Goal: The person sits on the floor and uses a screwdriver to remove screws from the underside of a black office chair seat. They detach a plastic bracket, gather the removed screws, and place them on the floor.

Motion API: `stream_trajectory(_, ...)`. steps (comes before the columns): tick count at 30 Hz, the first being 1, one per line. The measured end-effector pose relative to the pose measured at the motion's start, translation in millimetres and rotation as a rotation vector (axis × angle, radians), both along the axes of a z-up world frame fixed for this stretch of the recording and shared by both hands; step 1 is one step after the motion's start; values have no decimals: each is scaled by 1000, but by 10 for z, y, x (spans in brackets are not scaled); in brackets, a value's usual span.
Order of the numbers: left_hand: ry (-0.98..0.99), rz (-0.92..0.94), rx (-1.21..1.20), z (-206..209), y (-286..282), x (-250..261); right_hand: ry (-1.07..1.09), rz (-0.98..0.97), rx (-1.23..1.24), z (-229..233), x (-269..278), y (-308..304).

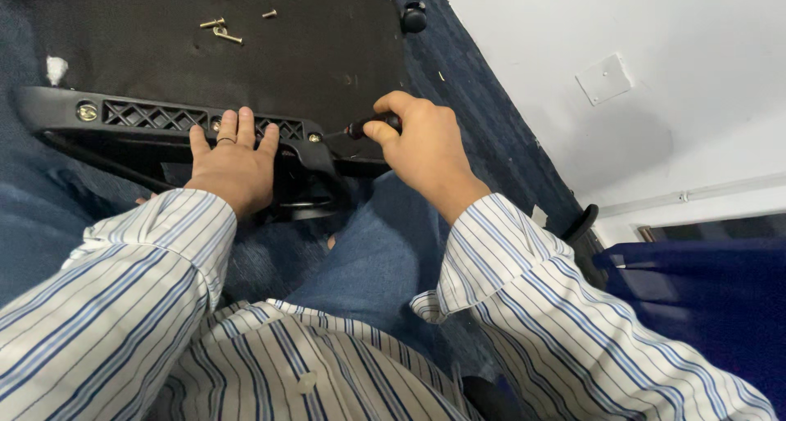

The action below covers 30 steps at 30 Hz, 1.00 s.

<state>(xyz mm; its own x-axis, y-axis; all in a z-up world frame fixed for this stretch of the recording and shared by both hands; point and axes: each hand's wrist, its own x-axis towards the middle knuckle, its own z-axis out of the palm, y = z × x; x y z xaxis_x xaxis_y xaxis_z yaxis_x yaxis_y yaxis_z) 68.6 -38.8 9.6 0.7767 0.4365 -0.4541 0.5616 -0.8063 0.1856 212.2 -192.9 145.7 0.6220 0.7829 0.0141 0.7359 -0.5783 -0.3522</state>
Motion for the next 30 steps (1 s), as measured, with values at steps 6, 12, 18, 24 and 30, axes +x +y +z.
stream_trajectory(6, 78, 13, -38, 95, -1, 30, 18, 9, -11, 39, 1, 7)
stream_trajectory(12, 77, 19, -39, 117, -10, 21, 1, 24, 10, 61, -30, 20)
stream_trajectory(18, 87, 23, -44, 109, 2, 25, 19, 17, -36, 78, -39, 62)
stream_trajectory(24, 33, 6, -3, 45, 5, 11, 1, 42, -89, 72, -31, 87)
stream_trajectory(30, 26, 2, 11, -26, 5, 37, -57, 335, -163, 161, 106, 173)
